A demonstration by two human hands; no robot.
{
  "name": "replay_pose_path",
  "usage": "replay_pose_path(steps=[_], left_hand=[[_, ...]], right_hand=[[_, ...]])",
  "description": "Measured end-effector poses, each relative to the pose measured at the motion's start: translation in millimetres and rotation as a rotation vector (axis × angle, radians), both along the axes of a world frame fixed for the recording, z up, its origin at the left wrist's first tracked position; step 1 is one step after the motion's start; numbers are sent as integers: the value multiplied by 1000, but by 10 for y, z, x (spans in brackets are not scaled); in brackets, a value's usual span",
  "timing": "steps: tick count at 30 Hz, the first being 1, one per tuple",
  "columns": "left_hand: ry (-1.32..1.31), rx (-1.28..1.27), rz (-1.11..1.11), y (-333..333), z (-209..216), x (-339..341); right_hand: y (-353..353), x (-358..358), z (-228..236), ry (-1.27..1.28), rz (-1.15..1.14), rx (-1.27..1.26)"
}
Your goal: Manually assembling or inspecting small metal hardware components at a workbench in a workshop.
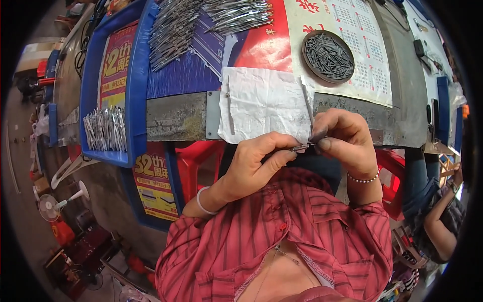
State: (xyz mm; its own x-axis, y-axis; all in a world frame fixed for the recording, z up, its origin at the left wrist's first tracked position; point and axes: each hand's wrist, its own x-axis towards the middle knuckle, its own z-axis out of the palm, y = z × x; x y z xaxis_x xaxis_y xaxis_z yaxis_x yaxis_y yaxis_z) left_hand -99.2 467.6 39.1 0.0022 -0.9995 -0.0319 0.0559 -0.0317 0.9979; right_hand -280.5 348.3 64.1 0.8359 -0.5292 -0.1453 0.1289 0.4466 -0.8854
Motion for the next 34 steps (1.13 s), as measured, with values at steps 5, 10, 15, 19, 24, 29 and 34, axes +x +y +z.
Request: replay_pose_path(steps=[5, 10, 15, 19, 24, 29, 34], left_hand=[[-36, -60, -27, -15, -24, 44], [-47, -69, -30, -15, -33, 52], [-80, -95, -26, -22, -27, 64], [-64, -91, -28, -16, -43, 59], [-48, -68, -23, -20, -35, 54], [-57, -43, -43, -22, -32, 62], [0, 29, -106, -20, -27, 93]], right_hand=[[6, 45, 8, 28, -45, 47], [-3, 72, 29, 68, -34, 44], [-9, 77, 6, 49, -19, 53], [-12, 74, 3, 62, -16, 41], [-19, 78, 10, 67, -21, 35], [-41, 68, -20, 85, 13, 41], [-77, 54, 27, 114, 64, 143]])
